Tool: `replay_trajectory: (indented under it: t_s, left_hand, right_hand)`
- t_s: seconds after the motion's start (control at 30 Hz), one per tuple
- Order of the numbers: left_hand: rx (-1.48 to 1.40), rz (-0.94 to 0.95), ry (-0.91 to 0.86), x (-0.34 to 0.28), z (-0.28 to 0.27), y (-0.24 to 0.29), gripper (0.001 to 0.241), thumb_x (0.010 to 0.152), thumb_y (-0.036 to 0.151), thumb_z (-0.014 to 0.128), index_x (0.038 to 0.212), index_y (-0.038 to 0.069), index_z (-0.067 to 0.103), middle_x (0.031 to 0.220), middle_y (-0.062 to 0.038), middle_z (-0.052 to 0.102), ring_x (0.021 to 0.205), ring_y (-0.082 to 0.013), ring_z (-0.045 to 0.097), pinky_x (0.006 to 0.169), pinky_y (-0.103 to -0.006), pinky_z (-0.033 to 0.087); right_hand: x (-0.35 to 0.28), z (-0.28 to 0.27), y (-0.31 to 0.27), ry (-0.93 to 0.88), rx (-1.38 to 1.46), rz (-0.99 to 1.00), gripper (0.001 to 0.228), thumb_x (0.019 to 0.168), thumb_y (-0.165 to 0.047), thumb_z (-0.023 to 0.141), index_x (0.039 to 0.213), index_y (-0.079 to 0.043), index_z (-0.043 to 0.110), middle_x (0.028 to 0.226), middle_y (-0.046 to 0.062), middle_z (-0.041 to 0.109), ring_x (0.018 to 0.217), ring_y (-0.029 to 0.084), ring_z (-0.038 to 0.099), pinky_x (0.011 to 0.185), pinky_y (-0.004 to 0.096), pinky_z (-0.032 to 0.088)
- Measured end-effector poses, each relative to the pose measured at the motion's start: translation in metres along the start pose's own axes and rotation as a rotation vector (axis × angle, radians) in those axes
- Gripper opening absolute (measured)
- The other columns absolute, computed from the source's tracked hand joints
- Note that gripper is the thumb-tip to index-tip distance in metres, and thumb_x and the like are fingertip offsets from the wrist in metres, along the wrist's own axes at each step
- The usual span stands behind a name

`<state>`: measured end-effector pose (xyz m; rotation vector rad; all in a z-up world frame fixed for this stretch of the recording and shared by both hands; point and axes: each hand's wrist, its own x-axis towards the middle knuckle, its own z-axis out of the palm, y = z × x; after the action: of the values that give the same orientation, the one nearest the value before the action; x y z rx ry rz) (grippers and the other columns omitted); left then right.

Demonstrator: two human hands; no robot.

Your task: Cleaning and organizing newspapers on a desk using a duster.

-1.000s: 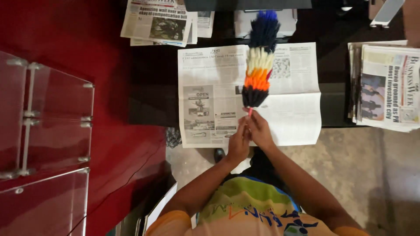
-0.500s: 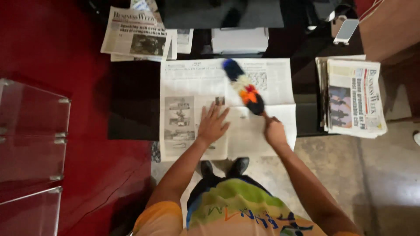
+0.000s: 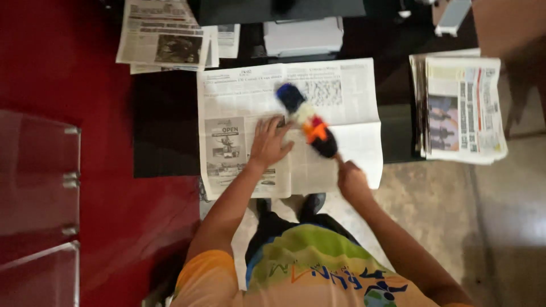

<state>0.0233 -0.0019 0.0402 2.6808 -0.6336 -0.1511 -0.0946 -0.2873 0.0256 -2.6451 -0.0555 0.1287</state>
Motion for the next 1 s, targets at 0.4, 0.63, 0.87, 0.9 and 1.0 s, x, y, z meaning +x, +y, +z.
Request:
replay_trajectory:
  t_s: [0.4,0.63,0.87,0.9,1.0]
  left_hand:
    - [0.081,0.165,0.138,0.009,0.028,-0.022,0.062,0.101,0.055,0.055,0.156,0.028,0.047,0.170,-0.010,0.025,0.158,-0.0325,0.017,0.123,-0.0701,0.003]
    - [0.164,0.132,-0.032,0.015,0.003,-0.016,0.062,0.099,0.056,0.054,0.152,0.024,0.049,0.171,-0.012,0.023,0.159,-0.0354,0.015,0.121,-0.0710,0.004]
    - [0.131,0.209,0.051,-0.005,0.035,-0.029,0.064,0.104,0.051,0.056,0.160,0.025,0.043,0.171,-0.014,0.023,0.158,-0.0410,0.017,0.121,-0.0742,0.006]
    - [0.137,0.227,0.128,0.011,0.031,-0.034,0.061,0.109,0.050,0.055,0.163,0.025,0.042,0.173,-0.013,0.021,0.160,-0.0400,0.015,0.124,-0.0727,0.005]
    - [0.094,0.178,0.043,0.018,0.023,-0.026,0.065,0.102,0.052,0.054,0.160,0.025,0.040,0.168,-0.015,0.019,0.155,-0.0400,0.011,0.118,-0.0748,0.000]
  right_hand:
    - [-0.018,-0.036,0.056,0.553,-0.204,0.198,0.040,0.096,-0.001,0.054,0.134,-0.002,0.069,0.089,0.025,0.067,0.069,0.048,0.063,0.058,0.056,0.051]
    - [-0.088,0.123,0.034,0.280,-0.051,0.163,0.008,0.088,-0.002,0.059,0.094,-0.002,0.064,0.084,0.028,0.064,0.082,0.050,0.062,0.071,0.059,0.052]
    - [-0.098,0.029,0.052,0.463,-0.081,0.519,0.017,0.102,-0.012,0.061,0.107,0.003,0.068,0.092,0.029,0.067,0.079,0.049,0.064,0.066,0.056,0.050]
    - [-0.066,-0.024,0.018,0.559,-0.092,0.369,0.020,0.101,0.000,0.055,0.116,0.004,0.068,0.097,0.029,0.066,0.082,0.050,0.063,0.068,0.056,0.050]
    - [-0.084,0.015,0.011,0.384,-0.173,0.271,0.007,0.101,0.000,0.060,0.097,0.002,0.066,0.094,0.027,0.066,0.083,0.049,0.063,0.072,0.056,0.052]
